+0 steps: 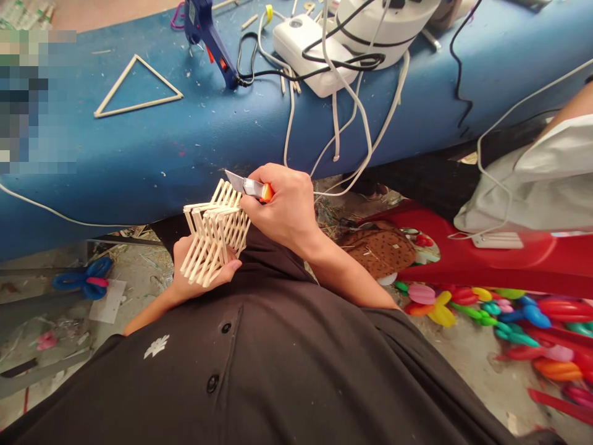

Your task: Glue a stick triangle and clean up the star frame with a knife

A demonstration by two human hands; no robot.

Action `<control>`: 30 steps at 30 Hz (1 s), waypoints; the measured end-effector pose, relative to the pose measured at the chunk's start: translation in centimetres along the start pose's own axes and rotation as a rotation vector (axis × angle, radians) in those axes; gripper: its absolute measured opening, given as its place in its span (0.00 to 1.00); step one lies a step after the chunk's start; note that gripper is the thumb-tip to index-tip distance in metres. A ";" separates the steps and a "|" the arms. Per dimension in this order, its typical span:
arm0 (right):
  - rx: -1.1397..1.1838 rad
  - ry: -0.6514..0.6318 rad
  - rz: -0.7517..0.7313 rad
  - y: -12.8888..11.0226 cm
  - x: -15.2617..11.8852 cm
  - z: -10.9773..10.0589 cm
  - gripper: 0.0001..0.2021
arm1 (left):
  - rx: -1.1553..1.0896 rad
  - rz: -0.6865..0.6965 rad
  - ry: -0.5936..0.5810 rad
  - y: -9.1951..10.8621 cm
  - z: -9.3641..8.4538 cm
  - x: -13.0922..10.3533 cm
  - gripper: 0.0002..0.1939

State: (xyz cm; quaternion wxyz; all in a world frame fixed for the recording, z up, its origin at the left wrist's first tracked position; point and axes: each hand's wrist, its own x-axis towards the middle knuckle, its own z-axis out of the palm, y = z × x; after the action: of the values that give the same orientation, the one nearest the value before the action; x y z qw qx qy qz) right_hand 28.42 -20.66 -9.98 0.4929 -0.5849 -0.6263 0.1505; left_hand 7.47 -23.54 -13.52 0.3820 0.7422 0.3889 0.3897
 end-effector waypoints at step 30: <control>0.125 -0.033 0.089 -0.3 -0.1 -1.1 0.04 | -0.421 -0.178 -0.172 -2.4 -0.2 -0.7 0.20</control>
State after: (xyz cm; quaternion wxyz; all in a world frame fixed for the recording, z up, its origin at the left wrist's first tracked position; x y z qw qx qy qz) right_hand 29.10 -21.22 -9.28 0.5111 -0.5777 -0.5969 0.2208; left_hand 6.33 -23.16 -15.74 0.5928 0.6397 0.3290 0.3622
